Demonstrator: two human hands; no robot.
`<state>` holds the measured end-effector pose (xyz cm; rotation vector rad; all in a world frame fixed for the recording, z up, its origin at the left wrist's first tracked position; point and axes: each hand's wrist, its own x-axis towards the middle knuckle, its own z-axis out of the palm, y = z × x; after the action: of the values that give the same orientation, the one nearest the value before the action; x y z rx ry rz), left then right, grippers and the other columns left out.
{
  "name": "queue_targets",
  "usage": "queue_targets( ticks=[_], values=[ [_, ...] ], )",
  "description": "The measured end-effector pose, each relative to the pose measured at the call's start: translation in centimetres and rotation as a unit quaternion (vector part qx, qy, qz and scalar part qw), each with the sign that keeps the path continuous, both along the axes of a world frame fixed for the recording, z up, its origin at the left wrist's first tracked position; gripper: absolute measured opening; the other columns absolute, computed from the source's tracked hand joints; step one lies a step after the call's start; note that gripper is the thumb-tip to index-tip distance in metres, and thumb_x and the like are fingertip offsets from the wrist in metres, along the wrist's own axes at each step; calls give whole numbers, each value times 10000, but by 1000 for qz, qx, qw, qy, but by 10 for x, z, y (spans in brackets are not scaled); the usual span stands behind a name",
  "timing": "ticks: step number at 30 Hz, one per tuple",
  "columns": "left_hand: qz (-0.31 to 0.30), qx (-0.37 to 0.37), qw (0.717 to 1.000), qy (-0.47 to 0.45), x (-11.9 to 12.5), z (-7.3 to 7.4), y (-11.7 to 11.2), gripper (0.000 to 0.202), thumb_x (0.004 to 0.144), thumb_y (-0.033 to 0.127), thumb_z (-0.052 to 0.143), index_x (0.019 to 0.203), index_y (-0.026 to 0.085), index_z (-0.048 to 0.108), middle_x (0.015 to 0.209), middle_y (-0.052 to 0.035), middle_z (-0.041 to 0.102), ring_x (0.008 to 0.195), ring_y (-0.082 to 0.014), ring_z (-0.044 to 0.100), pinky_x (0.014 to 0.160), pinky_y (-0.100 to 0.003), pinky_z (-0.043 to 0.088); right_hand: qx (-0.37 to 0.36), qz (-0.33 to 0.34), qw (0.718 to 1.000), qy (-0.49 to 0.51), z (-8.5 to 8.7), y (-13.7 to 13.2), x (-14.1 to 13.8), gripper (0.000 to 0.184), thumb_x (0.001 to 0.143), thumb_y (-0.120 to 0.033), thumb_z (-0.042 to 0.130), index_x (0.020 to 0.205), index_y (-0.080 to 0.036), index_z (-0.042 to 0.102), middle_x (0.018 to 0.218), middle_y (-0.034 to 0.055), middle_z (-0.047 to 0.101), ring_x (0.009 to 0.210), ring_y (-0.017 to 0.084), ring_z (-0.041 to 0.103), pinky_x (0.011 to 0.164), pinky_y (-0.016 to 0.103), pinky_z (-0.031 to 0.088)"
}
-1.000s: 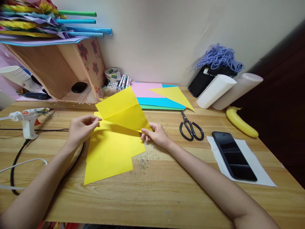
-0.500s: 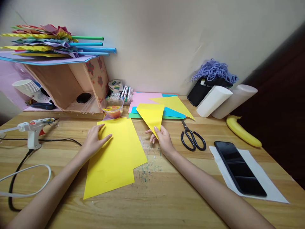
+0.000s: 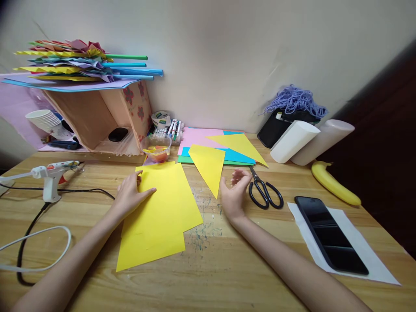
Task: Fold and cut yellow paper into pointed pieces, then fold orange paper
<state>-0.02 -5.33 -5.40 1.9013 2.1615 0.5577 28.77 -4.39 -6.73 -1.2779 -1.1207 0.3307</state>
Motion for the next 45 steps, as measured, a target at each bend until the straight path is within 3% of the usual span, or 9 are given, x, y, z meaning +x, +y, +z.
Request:
queue_targets(
  ticks=[4, 9, 14, 19, 25, 30, 36, 40, 45],
  values=[
    [-31, -21, 979, -198, 7, 1, -1, 645, 699, 415, 561, 1240, 140, 341, 906, -83, 596, 833, -238, 590, 711, -368, 458, -29, 127, 989, -63, 1, -9, -7, 323, 733, -212, 561, 1016, -224, 405, 908, 32, 450, 782, 156, 463, 706, 295, 409],
    [-104, -44, 859, -499, 23, 11, -9, 566, 727, 353, 571, 1212, 179, 338, 1012, -84, 615, 888, -197, 618, 735, -324, 503, -166, 295, 940, -53, -5, -6, -11, 338, 800, -311, 518, 1111, -214, 427, 1051, 72, 511, 846, 160, 520, 751, 312, 444],
    [-123, -58, 821, -555, 31, 26, -16, 575, 716, 340, 621, 1212, 196, 369, 976, -70, 628, 826, -192, 637, 692, -304, 523, -205, 354, 911, -49, -1, -7, -12, 453, 795, -339, 543, 1213, -211, 425, 1049, 72, 572, 838, 157, 541, 746, 310, 444],
    [-90, -37, 779, -619, 28, 31, -13, 526, 695, 327, 658, 1141, 183, 419, 982, -77, 649, 763, -176, 648, 683, -287, 524, -244, 451, 858, 26, 4, -15, -9, 382, 744, -356, 617, 1068, -173, 530, 667, -13, 569, 583, 115, 535, 554, 242, 439],
    [19, -63, 842, -536, 30, 9, -10, 748, 697, 272, 650, 1308, 181, 229, 924, -73, 626, 625, -127, 618, 597, -268, 514, -272, 495, 823, 68, 6, -17, -6, 272, 743, -387, 611, 925, -187, 582, 656, -3, 618, 524, 119, 559, 489, 221, 458],
    [-70, -136, 896, -417, 32, 2, -15, 779, 712, 317, 616, 1353, 172, 198, 895, -42, 547, 513, -75, 525, 501, -234, 459, -257, 418, 868, 73, 6, -15, -14, 324, 821, -399, 487, 1064, -200, 568, 1035, 56, 636, 928, 210, 600, 770, 315, 498],
    [-154, -59, 975, -147, 18, 4, -15, 587, 687, 435, 607, 1206, 191, 481, 974, -53, 479, 772, -165, 544, 750, -336, 457, -238, 400, 882, 78, -4, -17, -19, 402, 797, -300, 517, 1185, -220, 444, 1122, 80, 603, 979, 202, 595, 831, 342, 483],
    [-173, -51, 983, -43, 14, 6, -16, 609, 714, 487, 563, 1260, 252, 431, 1089, -67, 429, 873, -201, 528, 787, -349, 439, -225, 356, 906, 23, -8, -18, -16, 446, 780, -300, 544, 1200, -200, 432, 1128, 99, 583, 996, 196, 575, 846, 326, 462],
    [-194, -47, 980, 19, 15, 11, -18, 606, 746, 506, 518, 1286, 257, 400, 1041, -70, 443, 908, -226, 521, 786, -348, 428, -254, 304, 918, -5, -4, -18, -15, 597, 754, -354, 573, 1284, -183, 357, 887, 46, 626, 702, 147, 591, 633, 268, 480]
  ],
)
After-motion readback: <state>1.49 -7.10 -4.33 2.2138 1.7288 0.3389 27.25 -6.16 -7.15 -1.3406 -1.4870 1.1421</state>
